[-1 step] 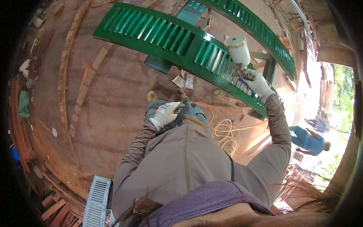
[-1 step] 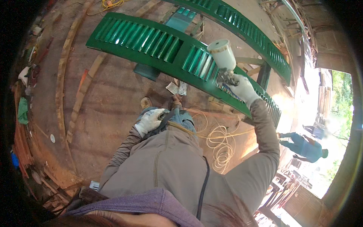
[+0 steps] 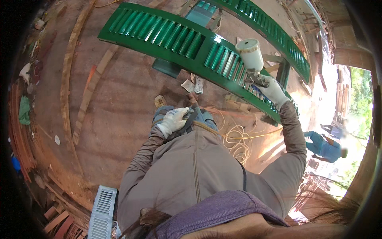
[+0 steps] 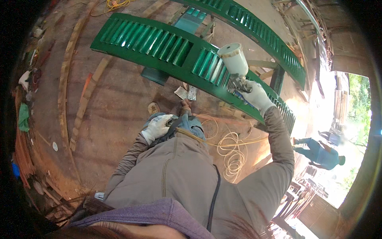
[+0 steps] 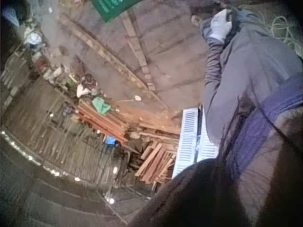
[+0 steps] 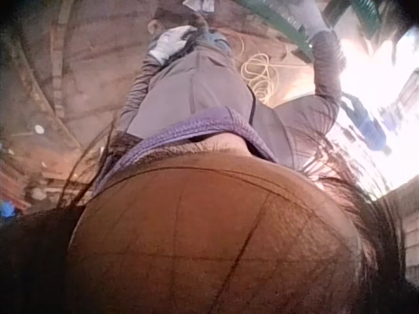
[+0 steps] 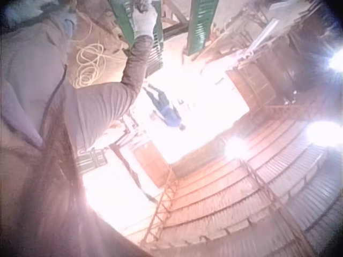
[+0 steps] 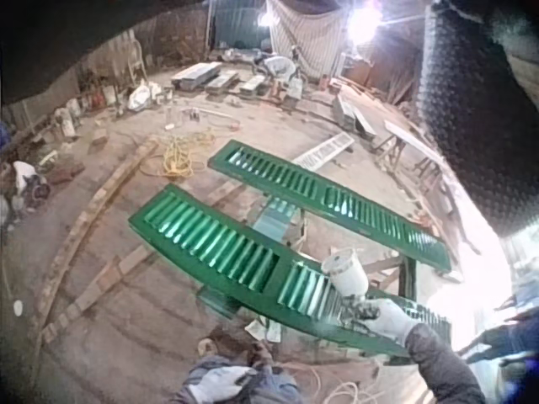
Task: The person uses a spray gun to apply green paint to a metal louvered vent. They move the spray gun back and forth across the surface to ensure even coverage.
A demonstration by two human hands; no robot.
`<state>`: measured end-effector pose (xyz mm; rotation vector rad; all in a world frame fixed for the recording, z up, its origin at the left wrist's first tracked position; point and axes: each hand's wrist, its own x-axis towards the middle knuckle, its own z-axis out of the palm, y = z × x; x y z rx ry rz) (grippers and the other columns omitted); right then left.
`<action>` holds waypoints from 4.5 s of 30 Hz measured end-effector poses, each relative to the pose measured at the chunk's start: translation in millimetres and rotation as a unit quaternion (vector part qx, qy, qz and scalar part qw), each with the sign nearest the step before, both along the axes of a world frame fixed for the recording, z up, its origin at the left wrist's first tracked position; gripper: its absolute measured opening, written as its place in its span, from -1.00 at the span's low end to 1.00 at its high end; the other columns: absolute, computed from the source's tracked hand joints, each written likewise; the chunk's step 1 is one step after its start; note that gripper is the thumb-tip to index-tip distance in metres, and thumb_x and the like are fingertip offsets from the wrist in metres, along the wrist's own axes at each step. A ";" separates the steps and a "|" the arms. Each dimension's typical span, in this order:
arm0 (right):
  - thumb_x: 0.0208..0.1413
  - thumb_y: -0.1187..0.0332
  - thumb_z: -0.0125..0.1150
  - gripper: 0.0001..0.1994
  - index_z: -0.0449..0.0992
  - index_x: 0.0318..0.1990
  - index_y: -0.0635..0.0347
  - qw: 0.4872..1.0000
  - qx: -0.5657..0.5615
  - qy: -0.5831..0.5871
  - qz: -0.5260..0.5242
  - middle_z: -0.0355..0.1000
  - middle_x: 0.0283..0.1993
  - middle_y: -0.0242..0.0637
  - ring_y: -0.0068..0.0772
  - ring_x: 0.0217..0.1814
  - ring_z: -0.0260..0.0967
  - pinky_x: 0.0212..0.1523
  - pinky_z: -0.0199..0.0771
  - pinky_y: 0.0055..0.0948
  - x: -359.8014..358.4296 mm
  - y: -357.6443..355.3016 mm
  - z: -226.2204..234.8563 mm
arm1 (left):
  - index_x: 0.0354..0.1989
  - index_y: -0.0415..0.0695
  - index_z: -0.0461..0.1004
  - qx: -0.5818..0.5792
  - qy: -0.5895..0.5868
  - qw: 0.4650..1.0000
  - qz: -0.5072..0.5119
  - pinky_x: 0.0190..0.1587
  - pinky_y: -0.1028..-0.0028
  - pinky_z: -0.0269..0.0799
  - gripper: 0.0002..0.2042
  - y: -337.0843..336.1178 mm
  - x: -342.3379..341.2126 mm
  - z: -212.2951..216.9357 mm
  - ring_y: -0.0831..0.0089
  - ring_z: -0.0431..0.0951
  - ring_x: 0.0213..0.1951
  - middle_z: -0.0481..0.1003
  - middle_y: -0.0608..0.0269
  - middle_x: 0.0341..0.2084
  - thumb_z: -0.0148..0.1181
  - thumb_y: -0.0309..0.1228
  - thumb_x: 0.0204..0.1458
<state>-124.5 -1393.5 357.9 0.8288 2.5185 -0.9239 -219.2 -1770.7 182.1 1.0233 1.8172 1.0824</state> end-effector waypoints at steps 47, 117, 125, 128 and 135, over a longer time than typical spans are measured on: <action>0.08 0.34 0.26 -0.60 0.48 0.07 0.28 0.984 0.095 0.112 0.096 0.56 -0.22 -0.13 -0.35 -0.19 0.49 -0.24 0.49 -0.37 -39.4 -13.6 -21.7 | 0.02 -0.16 0.47 0.025 0.036 0.999 0.019 0.03 0.29 0.45 -0.63 -13.2 -23.9 -26.1 0.09 0.54 -0.02 0.55 0.03 -0.09 0.23 -0.29 0.05; 0.27 0.44 0.05 -0.64 0.42 0.20 0.23 0.792 -0.006 0.369 -0.486 0.48 0.11 -0.32 -0.57 -0.02 0.41 -0.05 0.46 -0.54 207.5 -199.4 -84.6 | -0.01 -0.17 0.48 -0.017 0.078 0.968 -0.238 0.00 0.28 0.44 -0.69 26.1 -20.5 -25.9 0.09 0.54 -0.04 0.55 0.03 -0.10 0.14 -0.30 0.11; 0.03 0.44 0.20 -0.52 0.46 0.18 0.09 0.940 0.058 0.279 -0.190 0.51 0.05 -0.13 -0.14 0.02 0.49 0.03 0.41 -0.21 173.0 -214.8 -118.2 | 0.23 -0.21 0.29 0.115 0.069 0.974 -0.185 0.04 0.24 0.41 -0.53 49.3 34.7 -29.4 0.07 0.51 0.03 0.49 -0.03 0.00 0.11 -0.39 0.12; 0.01 0.39 0.12 -0.51 0.42 0.19 0.04 0.964 -0.001 0.224 -0.142 0.53 -0.11 -0.19 -0.12 -0.09 0.47 0.00 0.34 -0.18 169.7 -221.0 -104.3 | 0.24 -0.27 0.27 0.078 -0.082 0.984 -0.135 0.15 0.36 0.35 -0.51 61.1 59.3 -2.1 0.34 0.46 0.12 0.47 0.07 0.09 0.12 -0.35 0.15; 0.00 0.38 0.12 -0.46 0.37 0.23 0.02 0.976 -0.021 0.208 -0.060 0.52 -0.14 -0.23 -0.12 -0.08 0.46 -0.02 0.35 -0.16 187.2 -198.7 -94.7 | 0.15 -0.22 0.38 0.092 -0.322 0.940 -0.061 0.05 0.43 0.39 -0.58 63.5 103.2 -14.9 0.47 0.49 -0.01 0.51 0.27 -0.02 0.16 -0.28 0.17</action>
